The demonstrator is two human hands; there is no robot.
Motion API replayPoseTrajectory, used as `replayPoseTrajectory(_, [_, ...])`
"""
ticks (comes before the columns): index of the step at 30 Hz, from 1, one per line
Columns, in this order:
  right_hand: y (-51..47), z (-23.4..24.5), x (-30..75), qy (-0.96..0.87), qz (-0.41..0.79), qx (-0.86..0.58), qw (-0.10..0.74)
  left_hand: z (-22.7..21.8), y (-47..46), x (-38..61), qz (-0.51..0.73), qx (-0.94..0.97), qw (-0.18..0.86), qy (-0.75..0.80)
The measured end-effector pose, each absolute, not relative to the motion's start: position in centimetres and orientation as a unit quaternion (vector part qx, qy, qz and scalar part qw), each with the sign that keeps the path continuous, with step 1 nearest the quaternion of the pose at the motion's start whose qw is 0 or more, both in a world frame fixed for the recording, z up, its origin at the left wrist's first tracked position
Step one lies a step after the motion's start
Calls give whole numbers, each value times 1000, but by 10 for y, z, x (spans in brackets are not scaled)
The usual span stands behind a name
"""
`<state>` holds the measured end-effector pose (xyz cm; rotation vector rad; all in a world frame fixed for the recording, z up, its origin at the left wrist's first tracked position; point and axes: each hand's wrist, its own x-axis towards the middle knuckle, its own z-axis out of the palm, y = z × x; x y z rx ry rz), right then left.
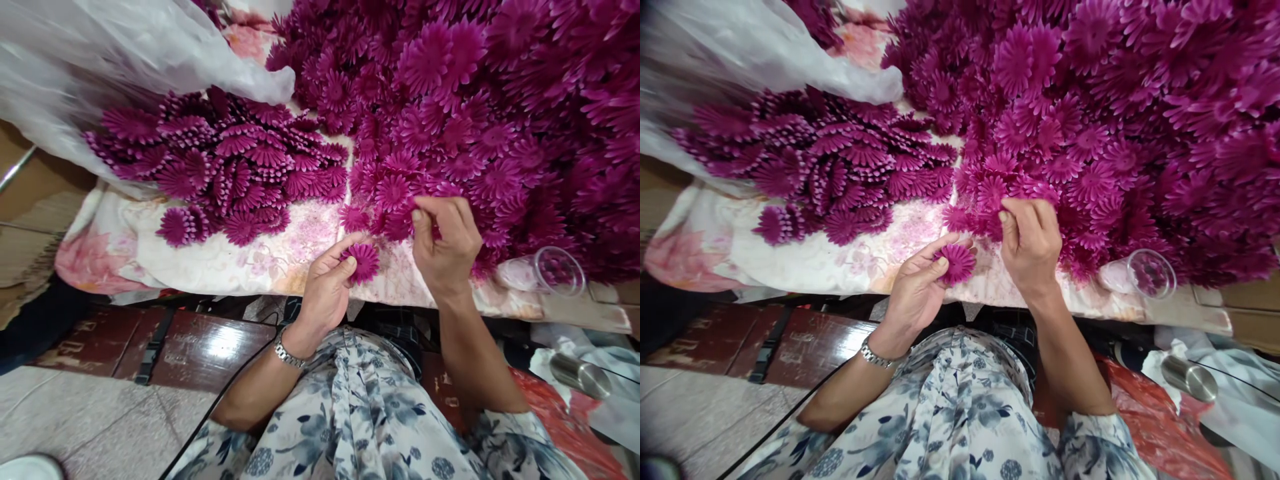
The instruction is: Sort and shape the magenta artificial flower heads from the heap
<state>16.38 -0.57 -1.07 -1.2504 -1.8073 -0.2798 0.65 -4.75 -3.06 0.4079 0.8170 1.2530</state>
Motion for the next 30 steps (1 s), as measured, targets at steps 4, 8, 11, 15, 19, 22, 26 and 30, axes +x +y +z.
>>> replayPoseTrajectory(4, [-3, -2, 163, -760, -116, -496, 403, -28, -43, 5, 573, 181, 704, 378])
replayPoseTrajectory(8, [-19, -17, 143, -833, 87, -402, 371, -27, -41, 5, 567, 165, 722, 360])
replayPoseTrajectory(11, [-25, -29, 133, -815, 147, -408, 384, -28, -43, 7, 554, 171, 735, 351])
replayPoseTrajectory(15, [-21, -27, 136, -788, 142, -429, 418, -31, -47, 10, 559, 186, 725, 357])
replayPoseTrajectory(19, [-7, -15, 155, -749, -56, -488, 445, -31, -48, 9, 578, 186, 704, 369])
replayPoseTrajectory(22, [0, -7, 166, -730, -176, -528, 396, -29, -45, 5, 585, 184, 696, 374])
replayPoseTrajectory(26, [-9, -11, 157, -798, -73, -463, 378, -27, -43, 2, 574, 169, 709, 374])
replayPoseTrajectory(30, [-22, -26, 134, -842, 82, -398, 356, -27, -45, 4, 559, 157, 733, 354])
